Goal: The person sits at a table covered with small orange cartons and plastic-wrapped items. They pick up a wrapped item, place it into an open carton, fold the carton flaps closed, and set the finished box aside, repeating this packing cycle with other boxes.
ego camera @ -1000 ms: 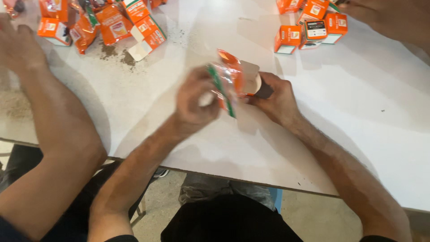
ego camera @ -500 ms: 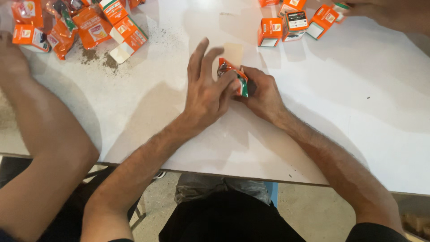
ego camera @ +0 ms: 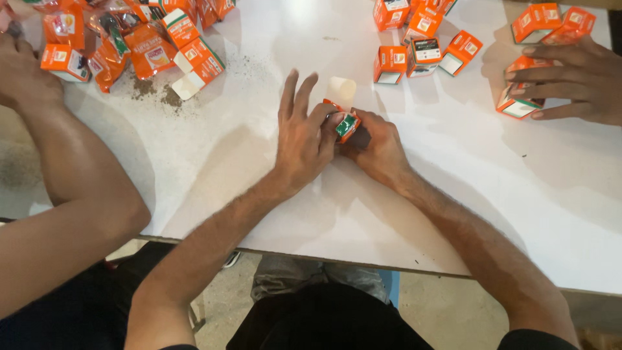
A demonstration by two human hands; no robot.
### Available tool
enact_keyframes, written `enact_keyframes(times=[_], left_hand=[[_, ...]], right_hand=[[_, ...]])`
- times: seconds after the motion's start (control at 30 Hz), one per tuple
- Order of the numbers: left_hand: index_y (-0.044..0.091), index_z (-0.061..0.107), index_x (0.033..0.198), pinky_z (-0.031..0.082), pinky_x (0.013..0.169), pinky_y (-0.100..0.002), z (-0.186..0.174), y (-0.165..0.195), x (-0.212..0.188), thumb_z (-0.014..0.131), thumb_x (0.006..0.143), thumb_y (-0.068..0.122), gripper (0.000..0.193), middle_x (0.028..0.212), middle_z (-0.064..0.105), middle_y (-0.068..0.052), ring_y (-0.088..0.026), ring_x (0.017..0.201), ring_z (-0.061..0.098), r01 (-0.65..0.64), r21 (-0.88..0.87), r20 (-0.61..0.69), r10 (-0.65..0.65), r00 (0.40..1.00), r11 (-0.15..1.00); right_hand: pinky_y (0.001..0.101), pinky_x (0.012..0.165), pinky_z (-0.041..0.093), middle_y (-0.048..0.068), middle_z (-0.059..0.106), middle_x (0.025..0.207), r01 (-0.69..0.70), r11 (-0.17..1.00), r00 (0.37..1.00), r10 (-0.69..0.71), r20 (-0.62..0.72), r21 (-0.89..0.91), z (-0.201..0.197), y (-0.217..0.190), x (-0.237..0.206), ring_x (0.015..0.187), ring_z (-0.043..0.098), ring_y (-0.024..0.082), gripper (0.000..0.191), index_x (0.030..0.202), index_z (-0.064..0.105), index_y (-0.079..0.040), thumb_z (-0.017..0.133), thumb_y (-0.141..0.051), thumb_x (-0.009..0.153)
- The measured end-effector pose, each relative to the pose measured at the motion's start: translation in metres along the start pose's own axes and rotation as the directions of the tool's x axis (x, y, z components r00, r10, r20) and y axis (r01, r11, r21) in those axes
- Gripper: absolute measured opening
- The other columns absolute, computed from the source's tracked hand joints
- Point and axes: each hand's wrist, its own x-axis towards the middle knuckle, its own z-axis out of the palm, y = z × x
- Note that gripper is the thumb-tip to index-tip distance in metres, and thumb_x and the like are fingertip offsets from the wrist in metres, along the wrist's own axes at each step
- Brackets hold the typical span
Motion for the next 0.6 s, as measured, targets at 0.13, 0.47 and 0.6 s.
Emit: enact_keyframes(times=[0.13,0.47,0.6], left_hand=[[0.003,0.07,0.106,0.025,0.117,-0.068,-0.004,-0.005,0.007,0.069,0.097,0.012,0.013,0.156,0.041,-0.029,-0.052,0.152,0.022,-0.083,0.147,0.156,0.059,0.986,0.986],[-0.002,0.049,0.132,0.056,0.073,-0.04,0.001,-0.006,0.009,0.059,0.081,0.002,0.052,0.132,0.052,-0.025,-0.035,0.09,0.066,0.326,-0.287,0.106,-0.309,0.945,0.901],[0.002,0.069,0.102,0.056,0.06,-0.038,0.003,-0.015,0.017,0.06,0.083,0.002,0.021,0.081,0.073,-0.015,-0.023,0.063,0.07,0.532,-0.263,0.357,-0.431,0.829,0.805]], right_hand=[[0.0413,0.088,0.057,0.018,0.071,0.115,0.031,0.999,0.999,-0.031,-0.007,-0.032,0.001,0.001,-0.004,0.105,0.07,0.035,0.062,0.127,0.061,0.0,0.092,-0.008,0.074],[0.0434,0.094,0.056,0.018,0.069,0.12,0.184,0.981,0.983,-0.183,0.023,-0.055,-0.003,-0.01,-0.001,0.111,0.067,0.037,0.06,0.129,0.063,-0.003,0.091,-0.007,0.076],[0.0419,0.089,0.056,0.018,0.067,0.119,0.041,0.996,0.999,-0.039,0.02,-0.074,0.0,-0.007,-0.007,0.109,0.067,0.037,0.07,0.132,0.053,0.001,0.093,-0.014,0.076]])
